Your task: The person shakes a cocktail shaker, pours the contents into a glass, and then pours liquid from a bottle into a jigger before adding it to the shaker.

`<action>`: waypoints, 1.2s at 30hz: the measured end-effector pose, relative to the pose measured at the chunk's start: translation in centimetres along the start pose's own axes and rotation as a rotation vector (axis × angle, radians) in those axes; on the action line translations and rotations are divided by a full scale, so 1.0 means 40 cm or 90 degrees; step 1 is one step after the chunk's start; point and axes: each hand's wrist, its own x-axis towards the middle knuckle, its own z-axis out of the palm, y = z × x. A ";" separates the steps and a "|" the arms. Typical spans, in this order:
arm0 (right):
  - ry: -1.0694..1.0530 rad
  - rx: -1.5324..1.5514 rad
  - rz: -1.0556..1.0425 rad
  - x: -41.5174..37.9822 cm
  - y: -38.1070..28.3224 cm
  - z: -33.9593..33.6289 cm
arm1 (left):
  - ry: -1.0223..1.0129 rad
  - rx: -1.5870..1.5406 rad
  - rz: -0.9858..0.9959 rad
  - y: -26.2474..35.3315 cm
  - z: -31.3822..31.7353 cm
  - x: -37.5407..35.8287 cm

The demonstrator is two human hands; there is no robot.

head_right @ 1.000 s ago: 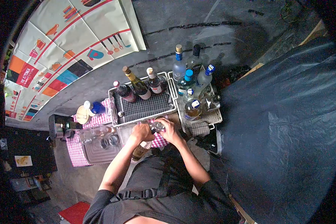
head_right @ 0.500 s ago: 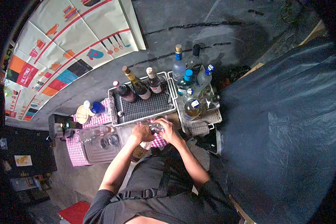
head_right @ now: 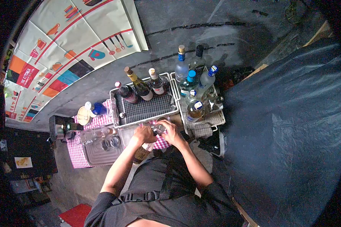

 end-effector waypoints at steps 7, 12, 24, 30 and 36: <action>0.018 -0.006 0.008 -0.004 0.006 0.003 | 0.003 0.003 0.014 -0.003 -0.004 -0.001; 0.032 0.071 0.044 -0.012 0.027 0.010 | 0.133 -0.064 0.061 -0.036 0.017 0.001; 0.074 -0.168 0.060 -0.010 0.065 -0.025 | 0.244 -0.189 -0.003 -0.081 0.077 -0.002; 0.002 -0.257 0.066 0.002 0.080 -0.015 | 0.249 -0.190 -0.017 -0.083 0.089 -0.015; -0.059 -0.283 0.082 0.015 0.037 -0.019 | 0.237 -0.167 -0.002 -0.081 0.085 -0.020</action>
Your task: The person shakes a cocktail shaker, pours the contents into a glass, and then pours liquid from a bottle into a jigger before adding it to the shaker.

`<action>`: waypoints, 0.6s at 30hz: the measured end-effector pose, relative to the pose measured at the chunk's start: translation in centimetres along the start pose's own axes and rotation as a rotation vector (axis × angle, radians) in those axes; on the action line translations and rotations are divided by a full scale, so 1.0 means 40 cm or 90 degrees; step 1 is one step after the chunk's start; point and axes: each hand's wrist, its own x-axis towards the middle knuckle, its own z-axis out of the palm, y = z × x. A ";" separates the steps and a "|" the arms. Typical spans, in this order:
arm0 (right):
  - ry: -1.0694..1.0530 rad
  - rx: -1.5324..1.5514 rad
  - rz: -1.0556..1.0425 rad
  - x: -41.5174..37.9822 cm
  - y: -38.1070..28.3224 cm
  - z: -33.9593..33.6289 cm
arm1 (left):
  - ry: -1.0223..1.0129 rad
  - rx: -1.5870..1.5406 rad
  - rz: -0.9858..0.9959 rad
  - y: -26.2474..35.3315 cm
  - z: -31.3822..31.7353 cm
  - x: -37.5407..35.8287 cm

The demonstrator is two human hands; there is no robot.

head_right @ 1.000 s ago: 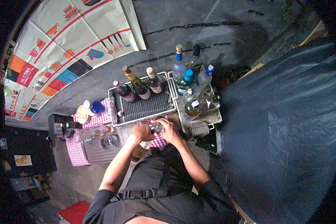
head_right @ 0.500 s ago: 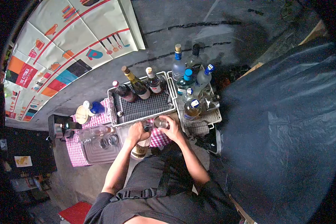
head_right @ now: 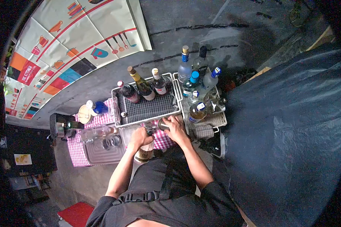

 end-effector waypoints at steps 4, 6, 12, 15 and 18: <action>0.068 0.059 -0.044 -0.003 -0.011 -0.002 | -0.025 0.023 0.014 0.013 -0.007 0.010; 0.080 0.158 -0.050 -0.003 -0.019 -0.001 | -0.033 0.028 0.032 0.025 -0.011 0.016; 0.092 0.317 -0.052 -0.005 -0.033 0.005 | -0.105 0.039 0.035 0.065 -0.042 0.024; 0.093 0.341 -0.045 -0.007 -0.028 0.015 | -0.117 0.069 0.041 0.068 -0.043 0.034; 0.090 0.325 -0.048 -0.009 -0.029 0.013 | -0.164 0.111 0.061 0.084 -0.063 0.035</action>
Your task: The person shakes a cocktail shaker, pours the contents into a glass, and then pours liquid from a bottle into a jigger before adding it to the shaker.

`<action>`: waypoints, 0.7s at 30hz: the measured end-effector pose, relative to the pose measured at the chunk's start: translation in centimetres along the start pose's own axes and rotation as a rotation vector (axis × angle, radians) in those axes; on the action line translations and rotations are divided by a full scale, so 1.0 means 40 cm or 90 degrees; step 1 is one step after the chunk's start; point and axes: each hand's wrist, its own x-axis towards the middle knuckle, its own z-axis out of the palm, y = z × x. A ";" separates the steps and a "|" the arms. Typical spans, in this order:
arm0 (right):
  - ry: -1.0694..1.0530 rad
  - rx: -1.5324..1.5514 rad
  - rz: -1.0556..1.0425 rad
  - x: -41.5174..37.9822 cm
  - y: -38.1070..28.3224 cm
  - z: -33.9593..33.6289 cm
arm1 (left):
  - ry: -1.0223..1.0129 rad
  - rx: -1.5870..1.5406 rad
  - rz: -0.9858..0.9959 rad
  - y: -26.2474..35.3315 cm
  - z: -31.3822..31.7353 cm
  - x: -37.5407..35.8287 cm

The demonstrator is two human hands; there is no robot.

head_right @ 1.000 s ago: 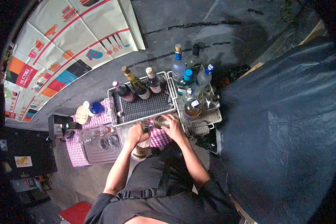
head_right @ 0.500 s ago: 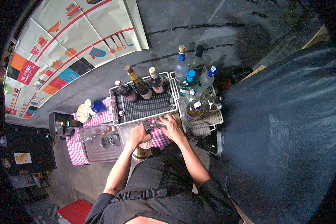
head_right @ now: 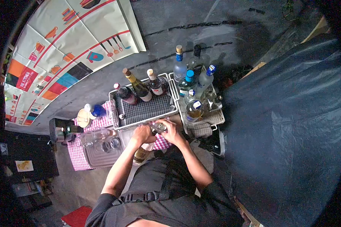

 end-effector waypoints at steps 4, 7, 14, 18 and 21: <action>-0.003 -0.007 -0.015 -0.002 -0.005 -0.001 | -0.060 0.038 -0.032 0.015 -0.014 0.007; -0.007 -0.001 -0.013 0.000 -0.002 0.002 | -0.069 0.039 -0.035 0.012 -0.014 0.011; -0.011 0.002 -0.013 0.002 -0.001 0.005 | -0.089 0.034 -0.039 0.005 -0.007 0.017; -0.010 -0.006 -0.017 0.000 -0.003 0.001 | -0.095 0.045 -0.038 0.000 0.007 0.027; -0.012 -0.024 -0.022 -0.001 0.000 0.001 | -0.092 0.059 -0.039 0.005 0.004 0.022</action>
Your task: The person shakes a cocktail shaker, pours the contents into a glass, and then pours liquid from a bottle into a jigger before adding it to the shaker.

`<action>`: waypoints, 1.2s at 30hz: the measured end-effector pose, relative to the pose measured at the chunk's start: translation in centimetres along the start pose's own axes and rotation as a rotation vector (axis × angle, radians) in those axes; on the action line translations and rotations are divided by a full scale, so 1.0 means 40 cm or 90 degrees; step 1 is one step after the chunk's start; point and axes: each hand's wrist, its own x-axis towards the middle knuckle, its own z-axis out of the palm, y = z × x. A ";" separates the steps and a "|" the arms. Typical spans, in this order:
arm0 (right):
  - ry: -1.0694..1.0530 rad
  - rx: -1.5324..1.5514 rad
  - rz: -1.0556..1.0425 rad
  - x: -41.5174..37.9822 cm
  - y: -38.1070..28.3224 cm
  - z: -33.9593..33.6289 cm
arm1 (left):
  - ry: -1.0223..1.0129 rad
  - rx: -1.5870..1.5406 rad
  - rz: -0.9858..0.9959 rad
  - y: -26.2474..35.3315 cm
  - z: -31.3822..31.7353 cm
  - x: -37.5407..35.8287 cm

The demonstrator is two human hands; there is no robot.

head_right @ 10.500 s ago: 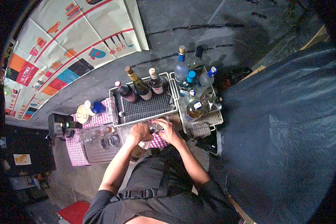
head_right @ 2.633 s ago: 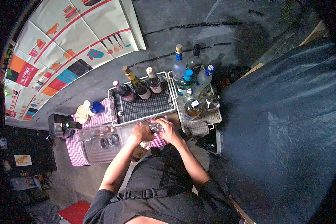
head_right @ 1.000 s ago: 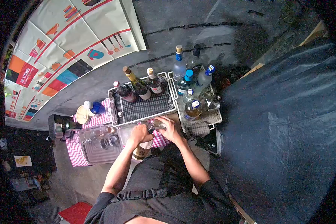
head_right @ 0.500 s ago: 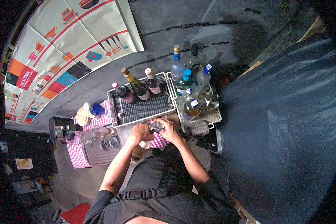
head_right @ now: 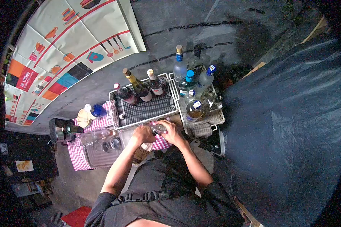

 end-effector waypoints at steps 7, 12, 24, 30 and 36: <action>0.001 0.004 0.012 -0.001 -0.003 0.001 | -0.003 0.012 0.007 -0.002 0.005 0.002; -0.008 0.013 0.027 -0.001 -0.011 -0.004 | 0.000 0.014 0.021 -0.001 0.007 0.007; 0.000 -0.008 0.006 -0.005 0.008 -0.001 | 0.033 -0.017 0.011 0.003 0.001 -0.004; -0.019 0.153 0.121 -0.020 0.016 -0.006 | 0.158 -0.116 0.055 -0.027 0.015 -0.009; 0.014 0.213 0.156 -0.023 0.046 -0.021 | 0.252 -0.168 0.027 -0.059 0.065 0.003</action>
